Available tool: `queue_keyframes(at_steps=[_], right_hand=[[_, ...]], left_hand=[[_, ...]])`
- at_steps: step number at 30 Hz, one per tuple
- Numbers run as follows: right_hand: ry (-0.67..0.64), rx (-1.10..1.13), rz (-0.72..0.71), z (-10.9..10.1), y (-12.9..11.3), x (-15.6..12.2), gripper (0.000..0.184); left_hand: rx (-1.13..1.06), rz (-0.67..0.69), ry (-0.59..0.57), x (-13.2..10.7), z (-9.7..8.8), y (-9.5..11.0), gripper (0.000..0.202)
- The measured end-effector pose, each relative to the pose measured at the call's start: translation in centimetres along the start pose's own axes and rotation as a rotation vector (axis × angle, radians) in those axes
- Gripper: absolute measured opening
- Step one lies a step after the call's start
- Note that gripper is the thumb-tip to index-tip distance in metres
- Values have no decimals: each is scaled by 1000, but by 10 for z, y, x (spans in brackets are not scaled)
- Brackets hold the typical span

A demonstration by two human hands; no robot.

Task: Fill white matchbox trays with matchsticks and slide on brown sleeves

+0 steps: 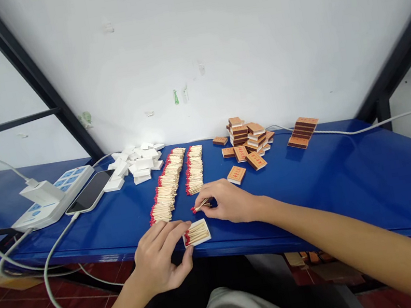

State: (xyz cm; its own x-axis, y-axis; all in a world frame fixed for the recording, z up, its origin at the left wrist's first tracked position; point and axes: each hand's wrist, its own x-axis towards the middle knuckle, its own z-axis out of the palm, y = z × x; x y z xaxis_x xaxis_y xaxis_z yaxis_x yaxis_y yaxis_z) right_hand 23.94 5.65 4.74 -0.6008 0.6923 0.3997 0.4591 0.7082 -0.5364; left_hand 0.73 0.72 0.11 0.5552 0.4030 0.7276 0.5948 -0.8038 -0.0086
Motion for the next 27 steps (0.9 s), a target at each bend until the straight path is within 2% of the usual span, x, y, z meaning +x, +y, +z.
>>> queue_keyframes(at_steps=[4,8,13,19,27], right_hand=[[-27,147,36,-4,-7,-1,11],[-83,225,-14,-3,-11,-3,10],[-30,140,-152,3,-17,-5,11],[-34,63,-162,8,-20,-6,8],[-7,83,-244,7,-17,-6,9]], left_hand=[[-1,-20,28,1,1,0,40],[-21,-40,29,2,1,0,40],[-43,-37,31,3,1,0,38],[-39,-31,26,3,1,0,38],[-33,-35,-7,1,1,1,36]])
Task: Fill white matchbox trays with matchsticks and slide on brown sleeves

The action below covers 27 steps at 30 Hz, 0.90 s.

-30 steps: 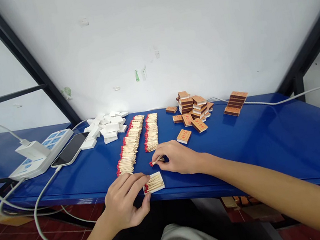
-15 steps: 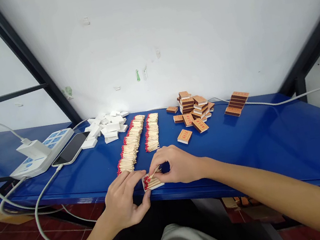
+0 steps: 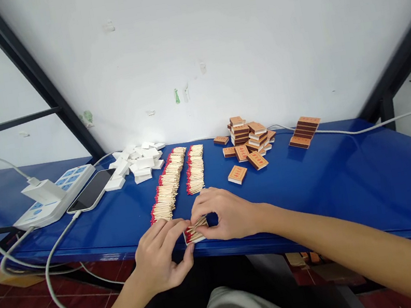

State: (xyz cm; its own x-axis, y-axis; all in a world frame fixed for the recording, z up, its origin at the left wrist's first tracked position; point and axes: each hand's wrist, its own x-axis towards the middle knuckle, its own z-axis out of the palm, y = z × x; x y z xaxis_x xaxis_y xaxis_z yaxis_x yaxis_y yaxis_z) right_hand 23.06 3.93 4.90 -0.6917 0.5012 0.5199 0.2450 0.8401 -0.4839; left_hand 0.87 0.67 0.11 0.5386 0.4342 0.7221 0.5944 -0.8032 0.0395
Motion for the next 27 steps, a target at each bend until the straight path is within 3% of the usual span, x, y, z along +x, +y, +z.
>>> queue_keyframes(at_steps=[5,11,19,27], right_hand=[[16,-133,64,-7,4,-2,12],[-138,-289,229,-13,4,-1,8],[-172,-190,148,-8,4,-2,14],[-199,-186,157,-7,4,-2,20]], left_hand=[[-1,4,-17,-1,-1,-1,31],[2,7,-20,0,-1,0,29],[2,10,-11,0,0,0,26],[8,11,-21,0,-1,-1,20]])
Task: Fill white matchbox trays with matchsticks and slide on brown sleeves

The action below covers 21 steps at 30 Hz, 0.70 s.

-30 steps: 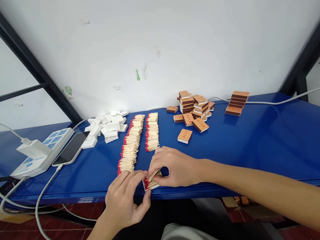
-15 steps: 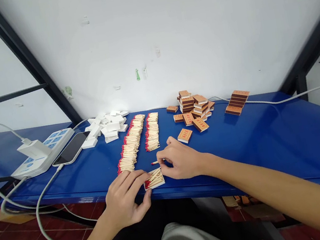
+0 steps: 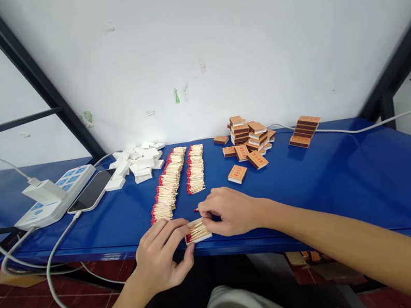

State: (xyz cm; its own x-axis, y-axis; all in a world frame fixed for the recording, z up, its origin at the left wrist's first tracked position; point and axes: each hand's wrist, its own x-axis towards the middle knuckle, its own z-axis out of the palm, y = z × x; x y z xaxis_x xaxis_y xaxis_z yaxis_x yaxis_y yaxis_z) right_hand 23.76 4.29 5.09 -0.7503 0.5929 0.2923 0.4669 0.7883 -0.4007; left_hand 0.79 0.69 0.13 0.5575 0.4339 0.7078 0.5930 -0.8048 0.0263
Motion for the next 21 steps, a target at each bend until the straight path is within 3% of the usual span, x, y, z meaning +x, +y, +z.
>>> queue_keyframes(at_steps=[12,21], right_hand=[[63,-87,166,-5,2,2,16],[69,-29,127,1,-1,1,14]], left_hand=[[5,9,4,0,0,0,24],[19,12,-12,1,1,0,20]])
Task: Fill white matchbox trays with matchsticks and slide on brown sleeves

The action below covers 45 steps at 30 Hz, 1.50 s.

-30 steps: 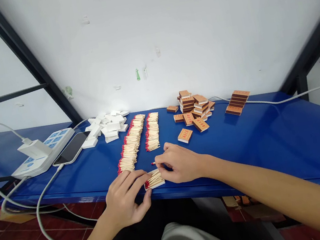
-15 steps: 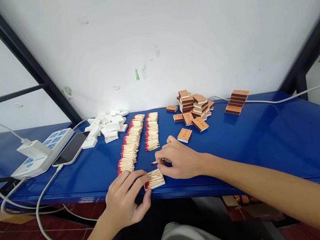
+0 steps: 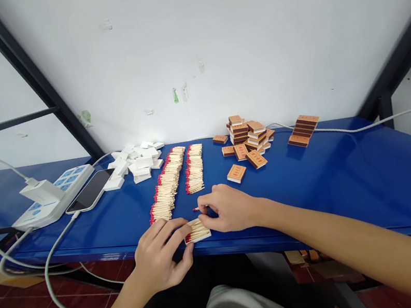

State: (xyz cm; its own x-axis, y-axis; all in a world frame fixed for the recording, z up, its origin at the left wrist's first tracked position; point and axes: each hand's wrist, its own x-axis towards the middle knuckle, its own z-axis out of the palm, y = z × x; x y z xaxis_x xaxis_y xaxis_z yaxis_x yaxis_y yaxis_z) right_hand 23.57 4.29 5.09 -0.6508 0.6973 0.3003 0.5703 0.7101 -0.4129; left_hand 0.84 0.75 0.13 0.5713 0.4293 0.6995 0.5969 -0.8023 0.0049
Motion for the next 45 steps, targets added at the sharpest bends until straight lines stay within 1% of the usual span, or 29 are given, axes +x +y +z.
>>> queue_keyframes(at_steps=[3,7,11,14,22,29,32,35,39,42,45], right_hand=[[16,-6,18,-1,4,0,14],[36,-121,43,-5,10,3,7],[-40,-128,77,-7,13,4,6],[-74,-97,90,-7,15,4,11],[-133,-122,57,-4,17,1,15],[-163,-309,41,-8,12,-1,19],[-175,-345,21,-8,12,-2,21],[-175,-296,44,-8,13,-2,20],[-143,-123,63,-11,7,-2,17],[-145,-7,8,-11,-2,-2,16],[-174,32,-51,-7,-8,-3,14]], left_hand=[[5,6,-6,0,-1,0,18],[1,9,4,0,-1,0,21],[-4,5,12,0,0,0,26],[0,2,14,0,0,0,30],[6,4,11,-1,1,-1,38],[14,3,26,-1,0,0,40],[20,0,33,-1,1,0,42],[19,-1,46,0,1,-1,44],[7,-36,72,1,1,0,44],[1,-50,86,2,1,1,40],[4,-58,88,2,1,1,38]])
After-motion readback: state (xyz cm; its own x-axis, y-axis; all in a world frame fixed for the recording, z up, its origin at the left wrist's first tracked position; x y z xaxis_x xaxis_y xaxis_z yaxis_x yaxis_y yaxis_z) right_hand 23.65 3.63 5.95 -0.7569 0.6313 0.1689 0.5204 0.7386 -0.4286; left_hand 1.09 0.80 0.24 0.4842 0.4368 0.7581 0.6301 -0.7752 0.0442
